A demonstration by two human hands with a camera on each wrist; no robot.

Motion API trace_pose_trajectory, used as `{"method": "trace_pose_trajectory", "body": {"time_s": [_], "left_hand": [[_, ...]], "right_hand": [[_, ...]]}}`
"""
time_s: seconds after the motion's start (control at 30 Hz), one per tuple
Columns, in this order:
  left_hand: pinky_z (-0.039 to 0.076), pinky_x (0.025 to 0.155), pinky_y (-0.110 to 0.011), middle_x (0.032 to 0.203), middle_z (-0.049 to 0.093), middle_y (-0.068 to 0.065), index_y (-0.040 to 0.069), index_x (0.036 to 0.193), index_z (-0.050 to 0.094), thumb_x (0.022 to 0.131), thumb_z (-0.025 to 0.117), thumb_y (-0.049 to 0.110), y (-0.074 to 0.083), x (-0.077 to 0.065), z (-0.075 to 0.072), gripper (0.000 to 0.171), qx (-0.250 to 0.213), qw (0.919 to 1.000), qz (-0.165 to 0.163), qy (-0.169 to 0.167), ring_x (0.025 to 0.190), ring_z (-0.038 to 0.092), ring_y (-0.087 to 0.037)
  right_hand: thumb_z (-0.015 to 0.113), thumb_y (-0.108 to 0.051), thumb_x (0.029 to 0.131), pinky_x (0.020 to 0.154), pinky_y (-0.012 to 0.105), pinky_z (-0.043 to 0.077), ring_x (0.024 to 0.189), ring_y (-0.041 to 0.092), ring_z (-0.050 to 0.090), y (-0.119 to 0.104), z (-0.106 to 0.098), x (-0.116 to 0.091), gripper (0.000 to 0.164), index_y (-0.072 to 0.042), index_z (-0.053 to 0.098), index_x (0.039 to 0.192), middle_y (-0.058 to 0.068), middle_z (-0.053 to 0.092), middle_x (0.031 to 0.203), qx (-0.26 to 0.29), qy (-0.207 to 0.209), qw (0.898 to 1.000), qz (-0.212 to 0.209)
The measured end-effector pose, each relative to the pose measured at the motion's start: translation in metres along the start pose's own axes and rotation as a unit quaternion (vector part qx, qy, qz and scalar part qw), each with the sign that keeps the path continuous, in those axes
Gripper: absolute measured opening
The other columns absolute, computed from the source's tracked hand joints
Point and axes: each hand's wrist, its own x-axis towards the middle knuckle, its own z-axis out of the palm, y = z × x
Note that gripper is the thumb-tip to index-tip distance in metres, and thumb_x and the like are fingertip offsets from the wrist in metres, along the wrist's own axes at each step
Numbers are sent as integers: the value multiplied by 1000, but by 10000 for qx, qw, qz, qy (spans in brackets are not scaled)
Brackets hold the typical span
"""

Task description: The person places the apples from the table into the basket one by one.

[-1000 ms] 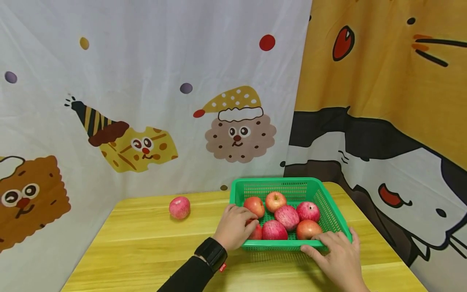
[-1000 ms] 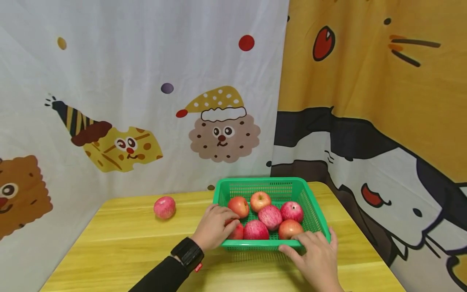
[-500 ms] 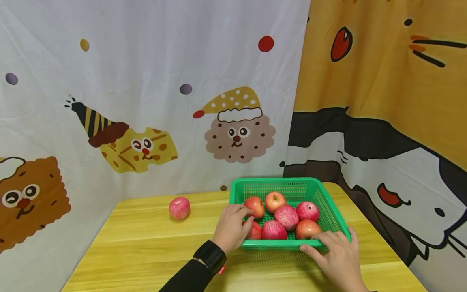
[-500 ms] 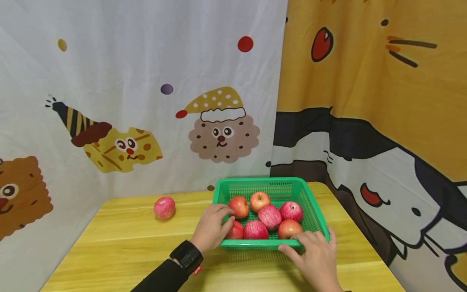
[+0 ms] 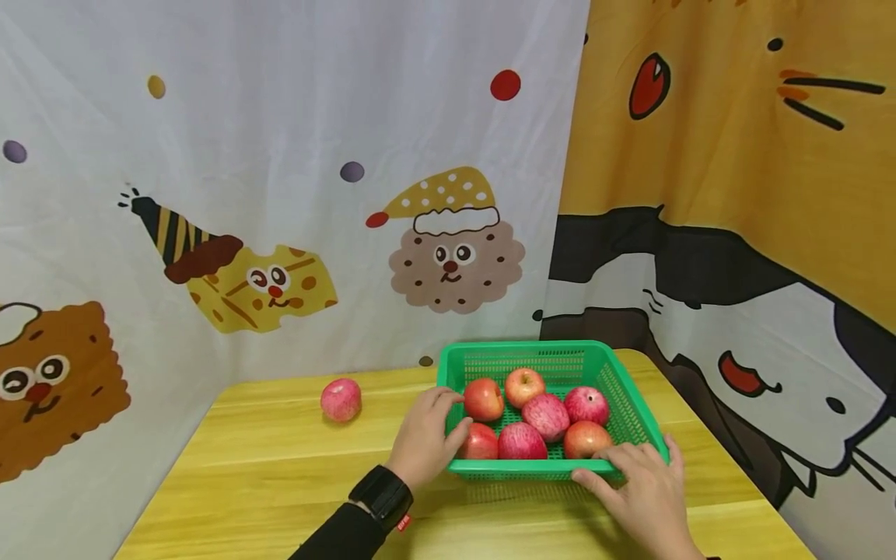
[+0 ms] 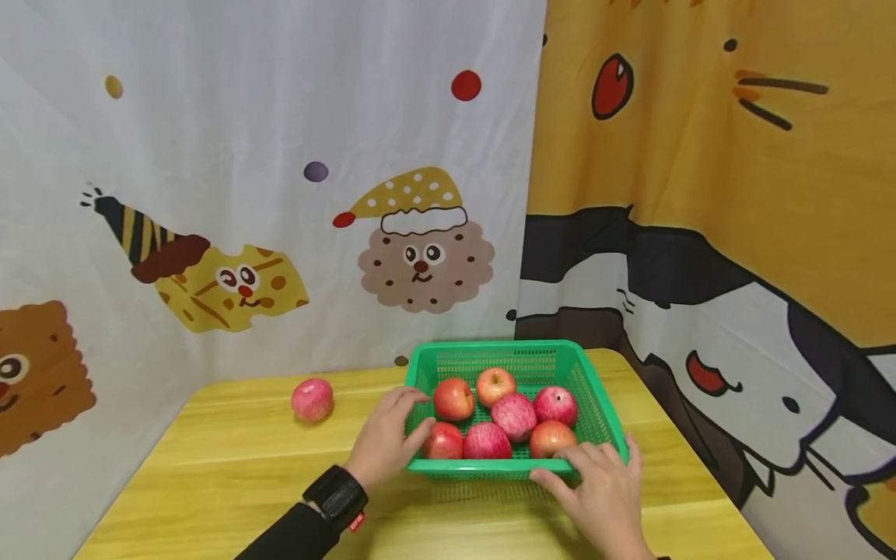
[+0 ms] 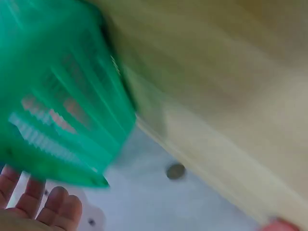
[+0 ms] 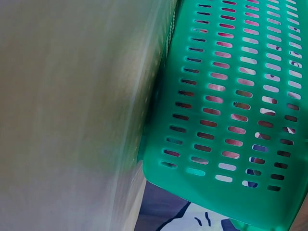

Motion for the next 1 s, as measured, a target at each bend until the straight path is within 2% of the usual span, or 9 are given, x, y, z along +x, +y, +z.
{"method": "trace_pose_trajectory", "body": {"time_s": [0.1,0.23,0.37,0.47,0.57,0.77,0.87,0.93,1.0], "left_hand": [[46,96,-49,122,57,-13,5,120,64,93,66,39,-25,1,-14,43,466,9986,-242,28,114,48,-28],[42,98,-56,129,53,-22,2,129,58,91,68,43,-79,2,-32,57,1145,9879,-1041,-40,117,44,-38],[36,98,-65,137,45,-28,2,138,52,88,71,41,-131,-7,-46,66,1376,9697,-1939,-563,120,36,-49],[37,95,-68,142,40,-30,4,142,50,87,73,36,-148,-19,-50,68,1354,9560,-2359,-1101,117,37,-55],[46,86,-64,139,43,-29,8,139,54,84,76,31,-146,-28,-46,63,1298,9529,-2373,-1375,105,45,-56],[54,67,-52,124,53,-23,15,128,63,79,81,34,-129,-24,-32,56,1255,9630,-1891,-1454,83,55,-45],[55,64,-44,121,55,-22,14,129,63,78,81,35,-120,-21,-29,57,944,9678,-1811,-1468,79,57,-36],[55,63,-39,121,55,-21,13,131,61,80,79,35,-112,-17,-27,58,608,9713,-1887,-1316,79,58,-29],[56,64,-38,122,54,-20,11,134,59,83,78,35,-99,-8,-26,60,208,9766,-1927,-929,81,58,-25]], "right_hand": [[80,-59,67,107,69,13,75,24,53,-1,0,1,42,-20,72,81,-2,69,77,6,-11,10000,-7],[81,-57,66,107,69,12,75,24,52,-1,-2,2,41,-20,72,81,-2,69,78,10,-29,10000,12],[81,-58,66,107,70,13,74,24,52,0,-1,-1,42,-21,71,81,-2,68,77,-38,-23,10000,16],[80,-60,67,106,71,14,72,24,53,-1,1,-4,42,-21,71,80,-3,69,77,-54,-20,10000,-4],[81,-59,67,107,70,14,73,24,53,-1,2,-5,41,-21,71,80,-3,69,77,-18,-26,10000,8],[81,-58,67,107,69,12,74,24,53,-1,0,-3,42,-20,72,81,-3,68,78,-6,9,10000,20],[80,-59,67,108,68,12,74,24,53,-1,0,-2,41,-21,72,82,-4,68,78,-14,-7,10000,11],[81,-59,67,108,69,12,75,23,54,0,0,-1,41,-22,71,81,-4,68,77,-18,-22,10000,5],[81,-59,67,108,69,12,74,23,53,1,0,0,40,-22,71,81,-5,68,77,-17,-14,10000,19]]}}
